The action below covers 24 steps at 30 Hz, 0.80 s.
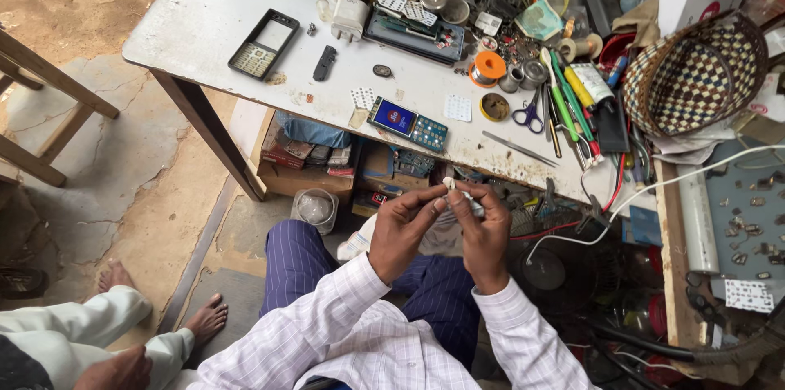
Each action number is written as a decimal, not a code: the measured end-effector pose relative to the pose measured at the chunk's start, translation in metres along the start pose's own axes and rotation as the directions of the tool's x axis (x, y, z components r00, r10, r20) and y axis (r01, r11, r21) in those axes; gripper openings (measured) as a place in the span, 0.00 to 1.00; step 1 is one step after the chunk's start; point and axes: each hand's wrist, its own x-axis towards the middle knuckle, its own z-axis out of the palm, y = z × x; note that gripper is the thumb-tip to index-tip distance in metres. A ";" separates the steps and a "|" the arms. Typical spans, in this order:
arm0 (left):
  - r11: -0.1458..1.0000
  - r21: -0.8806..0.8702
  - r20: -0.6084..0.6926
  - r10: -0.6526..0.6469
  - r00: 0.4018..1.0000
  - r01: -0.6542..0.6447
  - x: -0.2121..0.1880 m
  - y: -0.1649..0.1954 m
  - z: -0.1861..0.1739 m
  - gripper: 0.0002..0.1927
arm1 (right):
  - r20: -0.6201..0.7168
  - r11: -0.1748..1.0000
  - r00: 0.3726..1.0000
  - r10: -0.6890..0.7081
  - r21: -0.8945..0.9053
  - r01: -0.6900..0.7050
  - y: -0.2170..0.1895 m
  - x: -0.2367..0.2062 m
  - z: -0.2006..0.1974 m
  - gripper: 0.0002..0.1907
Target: The person uses a metal tool to probe the internal components of a disassembled mobile phone while holding it with the other hand. They then wipe the phone's screen and keypad with a cloth.
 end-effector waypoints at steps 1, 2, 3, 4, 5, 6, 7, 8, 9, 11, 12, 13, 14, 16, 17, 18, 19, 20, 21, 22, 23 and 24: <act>1.000 -0.028 0.030 -0.012 0.999 0.013 0.001 0.004 0.001 0.18 | 0.030 1.000 0.999 0.024 -0.018 -0.023 -0.005 0.007 -0.001 0.10; 0.994 0.084 0.048 0.059 0.997 -0.063 0.002 0.010 0.000 0.18 | 0.059 0.998 0.997 0.048 -0.037 -0.045 -0.013 0.014 -0.004 0.10; 0.971 0.193 0.072 0.127 0.989 -0.139 0.004 0.017 -0.003 0.19 | 0.087 0.996 0.994 0.072 -0.058 -0.067 -0.021 0.023 -0.006 0.10; 0.931 0.296 0.101 0.190 0.977 -0.212 0.006 0.025 -0.007 0.19 | 0.076 0.986 0.990 0.116 -0.125 -0.106 -0.029 0.034 -0.009 0.11; 0.840 0.436 0.125 0.298 0.947 -0.322 0.010 0.034 -0.015 0.22 | 0.063 0.970 0.985 0.162 -0.192 -0.147 -0.038 0.047 -0.013 0.11; 0.716 0.562 0.164 0.393 0.905 -0.413 0.018 0.046 -0.026 0.25 | 0.044 0.948 0.977 0.207 -0.256 -0.190 -0.046 0.061 -0.015 0.12; 0.565 0.669 0.216 0.473 0.854 -0.482 0.029 0.057 -0.038 0.28 | 0.158 0.924 0.987 -0.002 -0.378 0.062 -0.053 0.076 -0.016 0.11; 0.392 0.770 0.291 0.486 0.824 -0.503 0.043 0.068 -0.048 0.34 | 0.293 0.832 0.937 -0.189 -0.459 0.312 -0.059 0.092 -0.017 0.09; 0.200 0.836 0.372 0.480 0.794 -0.512 0.059 0.078 -0.057 0.41 | 0.437 0.679 0.831 -0.343 -0.496 0.541 -0.062 0.105 -0.016 0.08; 0.181 0.917 0.298 0.277 0.913 -0.354 0.081 0.093 -0.072 0.53 | 0.552 0.633 0.765 -0.331 -0.472 0.614 -0.060 0.127 -0.001 0.08; 0.205 0.894 0.343 0.256 0.904 -0.398 0.091 0.100 -0.081 0.56 | 0.605 0.610 0.728 -0.322 -0.456 0.649 -0.058 0.134 0.005 0.08; 0.231 0.869 0.387 0.236 0.892 -0.438 0.099 0.105 -0.089 0.58 | 0.624 0.576 0.711 -0.325 -0.466 0.672 -0.056 0.139 0.008 0.08; 0.260 0.842 0.427 0.216 0.878 -0.473 0.105 0.107 -0.095 0.61 | 0.644 0.542 0.693 -0.324 -0.473 0.694 -0.053 0.143 0.012 0.08; 0.253 0.837 0.455 0.174 0.874 -0.486 0.118 0.108 -0.103 0.63 | 0.671 0.510 0.671 -0.317 -0.476 0.716 -0.048 0.149 0.019 0.08; 0.251 0.834 0.468 0.150 0.871 -0.491 0.122 0.108 -0.108 0.64 | 0.679 0.513 0.667 -0.308 -0.471 0.717 -0.045 0.150 0.021 0.08; 0.248 0.830 0.482 0.134 0.866 -0.500 0.127 0.107 -0.111 0.64 | 0.688 0.516 0.662 -0.299 -0.467 0.718 -0.044 0.151 0.022 0.08; 0.244 0.825 0.496 0.119 0.860 -0.510 0.132 0.106 -0.114 0.64 | 0.694 0.519 0.660 -0.288 -0.466 0.716 -0.042 0.152 0.023 0.08; 0.240 0.819 0.511 0.104 0.853 -0.521 0.136 0.106 -0.117 0.64 | 0.699 0.522 0.659 -0.278 -0.466 0.715 -0.041 0.153 0.023 0.08; 0.238 0.829 0.505 0.073 0.860 -0.507 0.140 0.104 -0.118 0.63 | 0.705 0.525 0.657 -0.267 -0.465 0.713 -0.040 0.154 0.024 0.08; 0.234 0.838 0.497 0.042 0.867 -0.493 0.143 0.103 -0.119 0.63 | 0.709 0.520 0.653 -0.268 -0.464 0.717 -0.039 0.155 0.025 0.08; 0.230 0.848 0.489 0.012 0.872 -0.478 0.145 0.103 -0.120 0.63 | 0.712 0.516 0.648 -0.270 -0.461 0.722 -0.038 0.156 0.025 0.07; 0.247 0.844 0.489 0.007 0.872 -0.476 0.147 0.103 -0.122 0.62 | 0.715 0.512 0.644 -0.273 -0.459 0.726 -0.037 0.156 0.026 0.07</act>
